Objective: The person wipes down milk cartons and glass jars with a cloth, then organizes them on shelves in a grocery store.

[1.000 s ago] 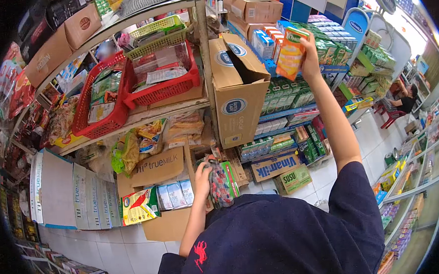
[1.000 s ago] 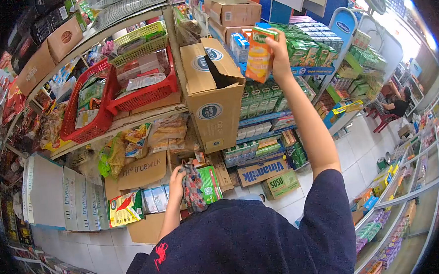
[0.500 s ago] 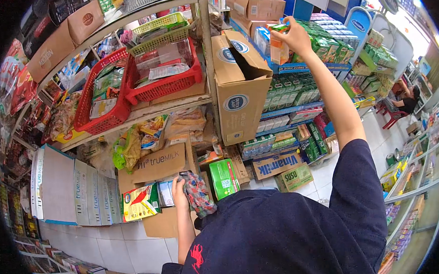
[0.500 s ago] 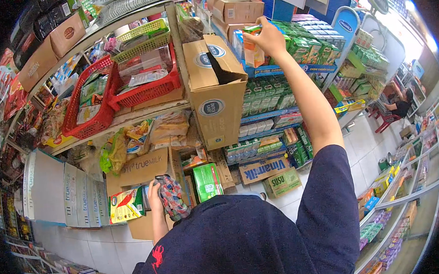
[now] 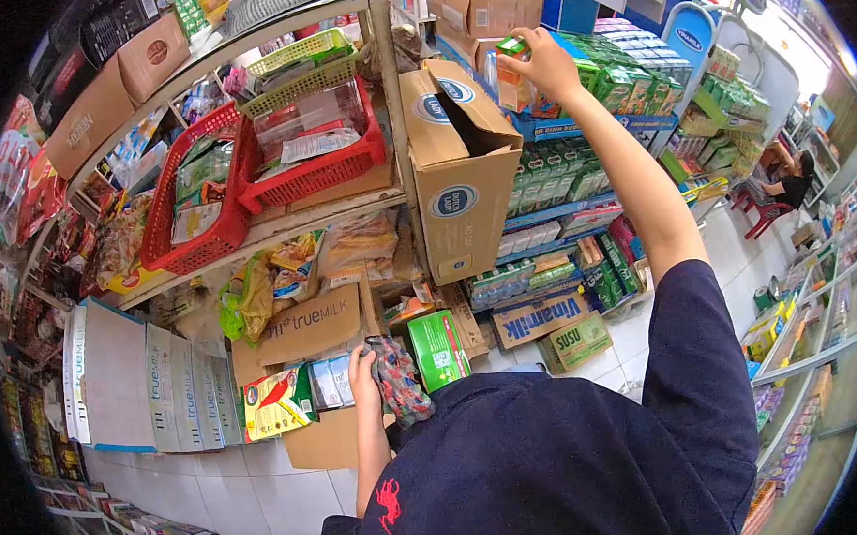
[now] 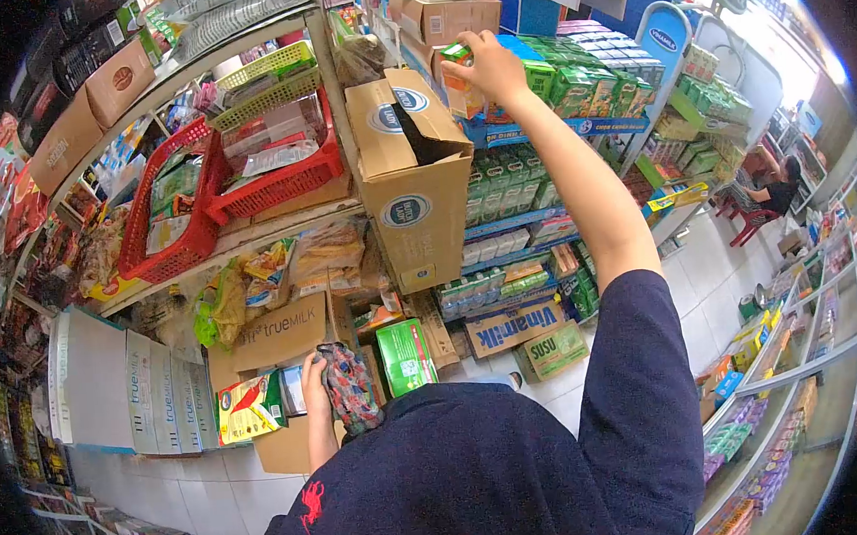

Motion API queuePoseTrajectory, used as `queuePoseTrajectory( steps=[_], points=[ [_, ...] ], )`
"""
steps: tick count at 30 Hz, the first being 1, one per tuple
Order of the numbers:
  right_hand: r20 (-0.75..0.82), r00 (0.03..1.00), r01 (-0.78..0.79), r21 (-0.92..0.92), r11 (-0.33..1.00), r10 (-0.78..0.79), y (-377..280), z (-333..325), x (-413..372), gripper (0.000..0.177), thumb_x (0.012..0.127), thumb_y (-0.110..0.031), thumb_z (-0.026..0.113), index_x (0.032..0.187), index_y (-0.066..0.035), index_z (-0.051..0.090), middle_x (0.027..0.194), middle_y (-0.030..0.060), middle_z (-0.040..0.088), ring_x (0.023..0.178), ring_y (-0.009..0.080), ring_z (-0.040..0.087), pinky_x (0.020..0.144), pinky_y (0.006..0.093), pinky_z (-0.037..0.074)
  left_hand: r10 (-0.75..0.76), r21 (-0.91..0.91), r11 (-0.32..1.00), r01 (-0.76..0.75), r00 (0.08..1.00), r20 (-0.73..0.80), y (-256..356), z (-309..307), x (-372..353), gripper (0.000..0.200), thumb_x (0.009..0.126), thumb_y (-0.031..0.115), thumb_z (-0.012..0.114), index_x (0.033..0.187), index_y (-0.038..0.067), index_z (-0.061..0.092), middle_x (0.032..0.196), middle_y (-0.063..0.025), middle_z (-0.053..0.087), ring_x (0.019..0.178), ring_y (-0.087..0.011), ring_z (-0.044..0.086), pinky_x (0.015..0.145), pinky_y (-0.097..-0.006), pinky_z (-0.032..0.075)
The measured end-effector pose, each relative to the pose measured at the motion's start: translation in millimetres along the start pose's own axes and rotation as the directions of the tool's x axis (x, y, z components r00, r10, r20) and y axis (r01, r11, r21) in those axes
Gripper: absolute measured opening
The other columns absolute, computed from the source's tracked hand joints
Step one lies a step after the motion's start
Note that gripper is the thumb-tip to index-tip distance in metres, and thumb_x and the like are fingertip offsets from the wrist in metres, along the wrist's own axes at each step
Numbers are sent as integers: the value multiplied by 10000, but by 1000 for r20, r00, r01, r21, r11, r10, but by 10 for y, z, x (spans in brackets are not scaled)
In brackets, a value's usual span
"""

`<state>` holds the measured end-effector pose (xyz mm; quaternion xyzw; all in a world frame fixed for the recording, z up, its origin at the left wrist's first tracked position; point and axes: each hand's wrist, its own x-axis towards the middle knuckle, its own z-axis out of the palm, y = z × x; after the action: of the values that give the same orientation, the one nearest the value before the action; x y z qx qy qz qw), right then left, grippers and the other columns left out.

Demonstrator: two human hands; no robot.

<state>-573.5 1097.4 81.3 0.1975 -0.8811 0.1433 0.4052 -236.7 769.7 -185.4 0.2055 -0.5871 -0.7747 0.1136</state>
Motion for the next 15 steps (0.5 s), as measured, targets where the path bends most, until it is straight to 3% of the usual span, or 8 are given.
queuePoseTrajectory(
  steps=[2, 4, 5, 7, 8, 9, 11, 15],
  points=[
    [59, 997, -45, -47, 998, 48, 35, -42, 38, 463, 737, -354, 658, 1097, -93, 529, 952, 131, 535, 827, 270, 556, 722, 342, 456, -10, -22, 1000, 10, 1000, 3, -87, -52, 35, 282, 797, 152, 523, 1029, -8, 528, 946, -48, 551, 875, -123, 496, 805, -231, 373],
    [244, 959, 96, 200, 975, -145, 250, -87, 155, 506, 738, -330, 664, 1174, -130, 504, 1002, 101, 544, 865, 229, 547, 749, 343, 447, 3, 16, 1000, -3, 1000, 12, -176, -135, 67, 312, 796, 163, 527, 1053, -14, 522, 971, -58, 545, 897, -131, 491, 823, -236, 366],
    [244, 959, 98, 201, 975, -147, 343, -117, 212, 506, 738, -330, 664, 1174, -130, 504, 1002, 101, 544, 865, 229, 547, 749, 343, 447, 3, 15, 1000, -3, 1000, 11, -153, -123, 39, 312, 796, 163, 527, 1053, -14, 522, 971, -58, 545, 897, -131, 491, 823, -236, 366],
    [371, 880, 173, 329, 928, -296, 481, -191, 301, 596, 693, -305, 707, 1216, -128, 481, 1061, 115, 556, 904, 218, 542, 787, 324, 440, -44, 46, 998, 49, 993, -109, -99, -110, -40, 355, 792, 177, 536, 1083, -25, 509, 1000, -72, 535, 925, -141, 484, 844, -244, 357],
    [449, 847, 115, 366, 924, -283, 516, -222, 344, 645, 668, -219, 729, 1245, -153, 449, 1167, 98, 529, 948, 220, 530, 834, 344, 429, -45, 45, 998, 50, 993, -110, -126, -138, -40, 355, 792, 177, 536, 1083, -25, 509, 1000, -72, 535, 925, -141, 484, 844, -244, 357],
    [450, 846, 116, 366, 923, -285, 540, -229, 366, 645, 668, -219, 729, 1245, -153, 449, 1167, 98, 529, 948, 220, 530, 834, 344, 429, -46, 34, 998, 49, 994, -99, -170, -179, -30, 374, 792, 182, 539, 1097, -31, 500, 1010, -77, 532, 934, -145, 481, 852, -247, 353],
    [615, 755, -1, 349, 937, -228, 536, -250, 362, 712, 653, -158, 739, 1279, -185, 404, 1187, 78, 513, 1130, 218, 447, 924, 356, 375, -50, 26, 998, 52, 995, -91, -131, -170, -65, 393, 791, 188, 541, 1110, -37, 491, 1021, -81, 528, 944, -149, 479, 860, -249, 349],
    [646, 736, -32, 331, 943, -202, 518, -210, 342, 746, 647, -127, 733, 1295, -203, 372, 1228, 113, 481, 1172, 229, 415, 957, 388, 349, -58, 31, 998, 62, 994, -97, -37, -150, -88, 381, 801, 179, 536, 1115, -30, 487, 1018, -80, 531, 941, -153, 486, 860, -251, 353]
  ],
)
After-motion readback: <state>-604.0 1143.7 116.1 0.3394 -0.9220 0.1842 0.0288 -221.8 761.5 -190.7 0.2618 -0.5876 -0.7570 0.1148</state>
